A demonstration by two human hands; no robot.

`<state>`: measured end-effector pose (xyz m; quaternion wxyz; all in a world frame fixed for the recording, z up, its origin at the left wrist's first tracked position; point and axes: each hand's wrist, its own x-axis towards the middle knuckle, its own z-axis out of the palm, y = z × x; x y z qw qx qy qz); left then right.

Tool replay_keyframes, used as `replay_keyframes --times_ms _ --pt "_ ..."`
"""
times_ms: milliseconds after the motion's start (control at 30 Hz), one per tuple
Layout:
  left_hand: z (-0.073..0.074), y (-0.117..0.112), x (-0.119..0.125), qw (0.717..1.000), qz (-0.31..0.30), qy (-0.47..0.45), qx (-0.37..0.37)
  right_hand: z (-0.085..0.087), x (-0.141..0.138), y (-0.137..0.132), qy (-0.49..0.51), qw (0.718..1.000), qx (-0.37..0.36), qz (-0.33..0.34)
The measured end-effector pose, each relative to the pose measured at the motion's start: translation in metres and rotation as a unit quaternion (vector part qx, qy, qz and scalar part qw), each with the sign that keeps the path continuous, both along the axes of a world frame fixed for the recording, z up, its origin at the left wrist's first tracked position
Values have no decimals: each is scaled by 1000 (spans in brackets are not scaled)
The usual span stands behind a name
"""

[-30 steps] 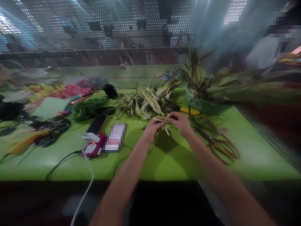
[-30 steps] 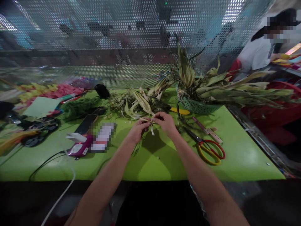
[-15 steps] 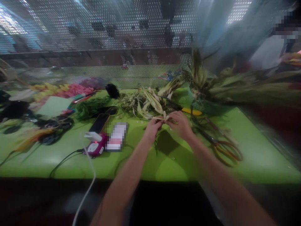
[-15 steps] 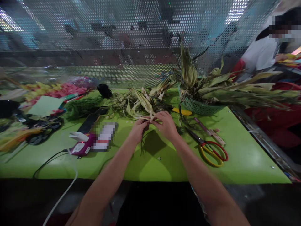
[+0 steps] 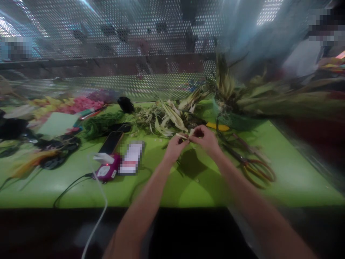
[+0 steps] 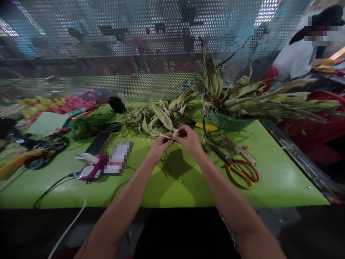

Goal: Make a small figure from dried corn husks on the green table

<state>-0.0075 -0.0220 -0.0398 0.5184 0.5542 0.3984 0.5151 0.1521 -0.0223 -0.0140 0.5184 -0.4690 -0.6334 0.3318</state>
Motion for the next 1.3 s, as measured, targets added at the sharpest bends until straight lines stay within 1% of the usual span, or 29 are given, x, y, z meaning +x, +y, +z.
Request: replay_keyframes --times_ms 100,167,300,400,467,533,633,700,800,867,967,1000,1067,1167,1300 --pt "0 0 0 1000 -3 8 -7 0 -2 -1 13 999 -18 27" --pt "1 0 1 1000 -10 7 -6 0 -4 -2 19 999 -20 29" --pt "4 -1 1 999 -18 -6 -31 0 -3 -2 59 998 -15 -1" --pt "6 -2 -1 998 -9 26 -58 1 1 2 92 996 -1 -18" --pt "6 -3 -2 997 -11 41 -67 1 4 4 102 994 -6 -28" --pt "6 -4 -1 996 -23 43 -71 0 5 6 119 992 -25 -35" --pt "6 -6 4 994 -59 35 -80 -2 4 6 174 983 -47 -41" --pt "7 -8 7 993 -85 21 -85 -1 4 6 203 977 -46 -41" --pt "8 -9 7 989 -114 -12 -89 2 5 5 221 974 -32 -38" --pt "10 -9 4 989 -99 -37 -103 4 5 5 224 973 -25 -39" --pt "11 -8 -1 989 -40 -64 -131 7 5 4 200 979 -30 -40" --pt "11 -7 -1 988 -30 -68 -134 7 4 4 188 981 -31 -40" --pt "11 -6 -2 989 -31 -75 -124 6 2 3 170 984 -29 -34" --pt "10 -4 0 992 -47 -77 -88 5 -2 1 158 987 -34 -14" --pt "10 -5 2 996 -42 -50 -58 3 -4 0 151 987 -50 6"
